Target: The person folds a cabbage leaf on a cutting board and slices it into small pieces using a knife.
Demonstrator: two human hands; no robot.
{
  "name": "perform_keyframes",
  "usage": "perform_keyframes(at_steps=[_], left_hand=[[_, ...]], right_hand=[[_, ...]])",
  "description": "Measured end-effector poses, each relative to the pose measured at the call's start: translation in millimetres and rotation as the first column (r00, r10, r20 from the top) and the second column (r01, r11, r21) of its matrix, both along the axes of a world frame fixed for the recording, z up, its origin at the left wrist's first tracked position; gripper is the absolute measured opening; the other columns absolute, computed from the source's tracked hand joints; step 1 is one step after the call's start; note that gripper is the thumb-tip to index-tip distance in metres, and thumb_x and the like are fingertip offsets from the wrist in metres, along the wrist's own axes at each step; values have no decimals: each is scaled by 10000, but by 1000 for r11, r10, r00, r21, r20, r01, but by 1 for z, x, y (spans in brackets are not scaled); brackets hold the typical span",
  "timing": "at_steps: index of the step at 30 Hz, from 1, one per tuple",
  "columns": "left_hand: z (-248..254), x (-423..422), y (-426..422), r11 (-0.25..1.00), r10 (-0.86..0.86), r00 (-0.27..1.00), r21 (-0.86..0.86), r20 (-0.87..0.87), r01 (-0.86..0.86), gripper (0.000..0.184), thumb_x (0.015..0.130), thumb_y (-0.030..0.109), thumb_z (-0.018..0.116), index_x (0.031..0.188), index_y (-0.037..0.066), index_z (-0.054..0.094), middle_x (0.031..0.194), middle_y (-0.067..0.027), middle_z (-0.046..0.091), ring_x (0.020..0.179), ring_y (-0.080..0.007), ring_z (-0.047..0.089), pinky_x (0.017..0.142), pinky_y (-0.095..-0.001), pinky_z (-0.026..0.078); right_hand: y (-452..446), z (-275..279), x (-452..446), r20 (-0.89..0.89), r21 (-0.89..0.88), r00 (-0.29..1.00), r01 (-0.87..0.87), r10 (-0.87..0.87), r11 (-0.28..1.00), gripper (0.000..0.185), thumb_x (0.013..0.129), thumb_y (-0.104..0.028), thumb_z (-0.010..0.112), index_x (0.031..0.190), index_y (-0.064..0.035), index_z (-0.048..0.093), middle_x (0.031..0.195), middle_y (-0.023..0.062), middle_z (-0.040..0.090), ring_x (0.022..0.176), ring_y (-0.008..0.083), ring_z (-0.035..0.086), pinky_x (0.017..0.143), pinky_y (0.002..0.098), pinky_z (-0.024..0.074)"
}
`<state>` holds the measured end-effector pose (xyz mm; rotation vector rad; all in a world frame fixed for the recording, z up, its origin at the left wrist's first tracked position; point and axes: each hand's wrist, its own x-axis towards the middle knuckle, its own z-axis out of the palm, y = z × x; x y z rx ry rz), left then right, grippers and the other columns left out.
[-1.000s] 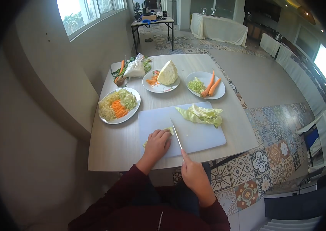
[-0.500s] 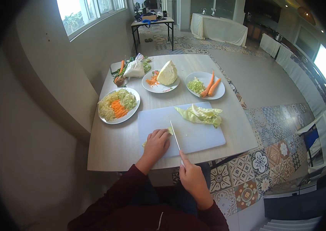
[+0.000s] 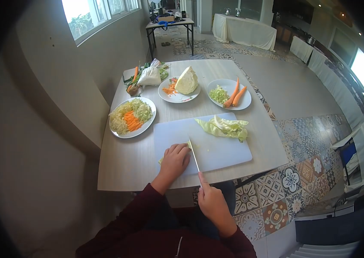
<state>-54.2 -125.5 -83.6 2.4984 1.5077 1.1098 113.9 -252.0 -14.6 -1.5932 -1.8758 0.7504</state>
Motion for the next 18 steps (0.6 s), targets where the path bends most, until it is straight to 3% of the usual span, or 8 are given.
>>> perform_keyframes(at_steps=[5, 8, 11, 14, 18], left_hand=[[-1, 0, 0, 1000, 3, 1000, -12, -3, -3, 198, 845, 154, 664, 1034, 97, 650, 1157, -64, 646, 1091, -259, 589, 861, -416, 458], [-1, 0, 0, 1000, 1, 1000, -14, -2, -1, 197, 848, 155, 663, 1036, 96, 649, 1160, -63, 645, 1094, -260, 589, 864, -417, 458], [1, 0, 0, 1000, 1, 1000, -26, -6, -1, 197, 852, 156, 661, 1040, 96, 648, 1166, -62, 644, 1099, -261, 586, 867, -417, 457], [1, 0, 0, 1000, 0, 1000, -28, -8, 0, 201, 852, 156, 660, 1044, 97, 647, 1171, -62, 640, 1106, -260, 581, 869, -415, 454], [0, 0, 0, 999, 8, 1000, -37, -13, -8, 210, 844, 154, 665, 1045, 95, 647, 1174, -64, 637, 1114, -259, 577, 869, -413, 451]], right_hand=[[-14, 15, 3, 18, -80, 1000, -12, 13, 997, 520, 913, -67, 513, 1419, 28, 446, 687, 302, 607, 672, 474, 624, 654, 556, 485], [-19, 21, 6, 22, -92, 1000, -2, 4, 996, 489, 930, -63, 511, 1415, -10, 472, 700, 302, 585, 652, 458, 612, 602, 491, 466], [-16, 23, 7, 21, -94, 1000, -20, 22, 995, 492, 928, -56, 501, 1415, -1, 466, 701, 304, 584, 661, 464, 613, 615, 498, 467], [-3, 19, 1, 24, -94, 999, -35, 38, 995, 537, 901, -48, 500, 1417, 75, 416, 695, 320, 598, 667, 490, 614, 655, 561, 486], [17, 1, -11, 49, -34, 998, -28, 29, 999, 555, 893, -43, 480, 1429, 77, 398, 717, 334, 604, 677, 496, 615, 664, 567, 489]])
